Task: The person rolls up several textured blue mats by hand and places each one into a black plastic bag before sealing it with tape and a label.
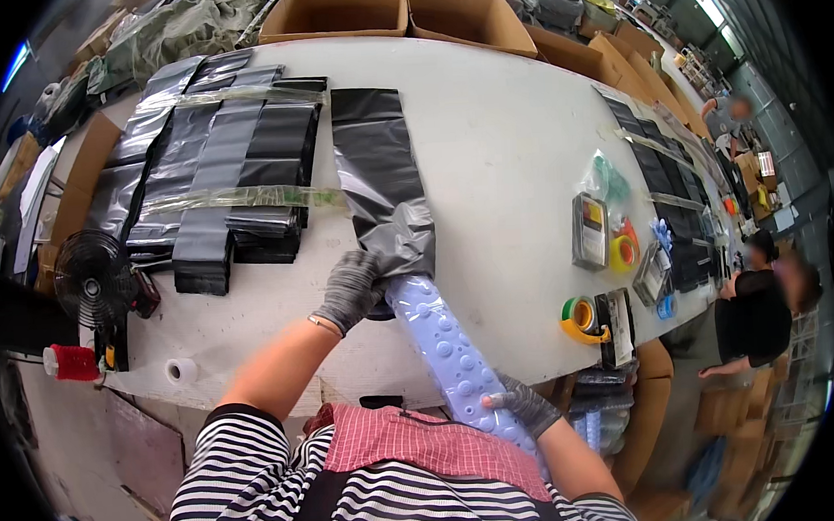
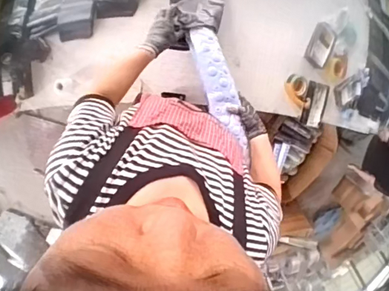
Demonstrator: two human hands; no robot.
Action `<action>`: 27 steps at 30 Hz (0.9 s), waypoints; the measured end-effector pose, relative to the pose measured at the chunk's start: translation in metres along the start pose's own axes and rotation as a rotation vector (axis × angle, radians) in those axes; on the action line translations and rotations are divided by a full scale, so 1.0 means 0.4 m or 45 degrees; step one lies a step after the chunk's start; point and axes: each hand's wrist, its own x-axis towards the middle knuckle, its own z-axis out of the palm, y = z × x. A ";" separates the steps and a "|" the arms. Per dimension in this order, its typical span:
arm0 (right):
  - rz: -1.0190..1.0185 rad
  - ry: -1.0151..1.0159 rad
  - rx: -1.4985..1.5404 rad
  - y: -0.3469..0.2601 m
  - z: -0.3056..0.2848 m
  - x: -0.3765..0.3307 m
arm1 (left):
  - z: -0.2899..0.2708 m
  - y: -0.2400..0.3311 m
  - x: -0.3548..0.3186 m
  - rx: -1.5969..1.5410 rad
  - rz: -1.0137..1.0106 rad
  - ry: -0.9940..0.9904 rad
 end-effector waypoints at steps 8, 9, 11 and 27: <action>-0.215 0.136 -0.373 -0.053 0.007 0.071 | 0.098 0.012 0.027 -0.178 -0.465 -0.508; -0.265 0.202 -0.575 -0.113 0.018 0.114 | 0.059 0.035 0.073 -0.021 -0.307 -0.642; -0.342 0.202 -0.597 -0.184 0.025 0.216 | 0.061 0.017 0.142 -0.061 -0.194 -0.621; -0.767 1.099 -1.436 -0.527 0.026 0.918 | 0.135 -0.287 0.439 -0.027 -0.510 -0.330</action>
